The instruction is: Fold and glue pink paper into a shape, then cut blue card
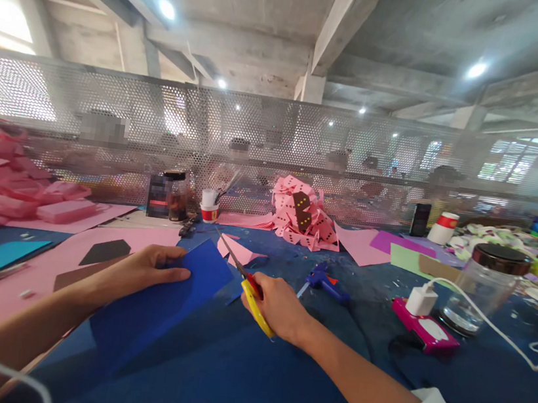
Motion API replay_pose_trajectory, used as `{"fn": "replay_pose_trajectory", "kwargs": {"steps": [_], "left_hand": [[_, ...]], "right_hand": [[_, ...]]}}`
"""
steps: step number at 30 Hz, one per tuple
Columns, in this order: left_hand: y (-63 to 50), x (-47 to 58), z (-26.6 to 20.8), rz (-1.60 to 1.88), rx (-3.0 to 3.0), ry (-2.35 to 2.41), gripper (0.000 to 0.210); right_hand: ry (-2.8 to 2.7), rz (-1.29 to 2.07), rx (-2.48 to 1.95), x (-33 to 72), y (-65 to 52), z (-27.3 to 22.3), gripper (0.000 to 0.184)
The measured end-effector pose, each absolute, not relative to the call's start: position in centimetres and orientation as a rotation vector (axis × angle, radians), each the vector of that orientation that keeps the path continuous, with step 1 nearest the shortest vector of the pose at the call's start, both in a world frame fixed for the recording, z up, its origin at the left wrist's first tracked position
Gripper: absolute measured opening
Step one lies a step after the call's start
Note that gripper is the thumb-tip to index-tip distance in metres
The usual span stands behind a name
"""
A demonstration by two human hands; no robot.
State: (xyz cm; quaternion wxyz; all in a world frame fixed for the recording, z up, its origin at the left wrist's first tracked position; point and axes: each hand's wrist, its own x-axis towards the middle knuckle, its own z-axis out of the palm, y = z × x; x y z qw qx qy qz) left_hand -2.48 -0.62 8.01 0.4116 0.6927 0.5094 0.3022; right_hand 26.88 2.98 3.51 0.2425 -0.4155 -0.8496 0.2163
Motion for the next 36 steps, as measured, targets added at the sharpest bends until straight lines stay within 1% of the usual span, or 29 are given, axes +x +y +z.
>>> {"fn": "replay_pose_trajectory", "kwargs": {"steps": [8,13,17,23,36], "left_hand": [[-1.1,-2.1,9.3,0.944,1.547,1.283,0.047],[-1.0,-2.1,9.5,1.022,1.498,1.282,0.044],[-0.9,-2.2,9.6,1.069,1.512,1.301,0.042],[-0.8,-2.4,9.7,1.096,1.488,1.298,0.039],[-0.9,-2.5,9.7,1.099,1.499,1.315,0.041]], "right_hand": [[-2.353,0.544,-1.132,27.2,3.0,3.6,0.017],[-2.345,0.427,-1.136,27.2,3.1,3.7,0.019],[-2.366,0.348,-1.177,27.3,3.1,3.9,0.016],[-2.366,0.231,-1.204,27.4,3.3,3.8,0.011],[-2.320,0.175,-1.238,27.3,3.3,3.8,0.017]]}}
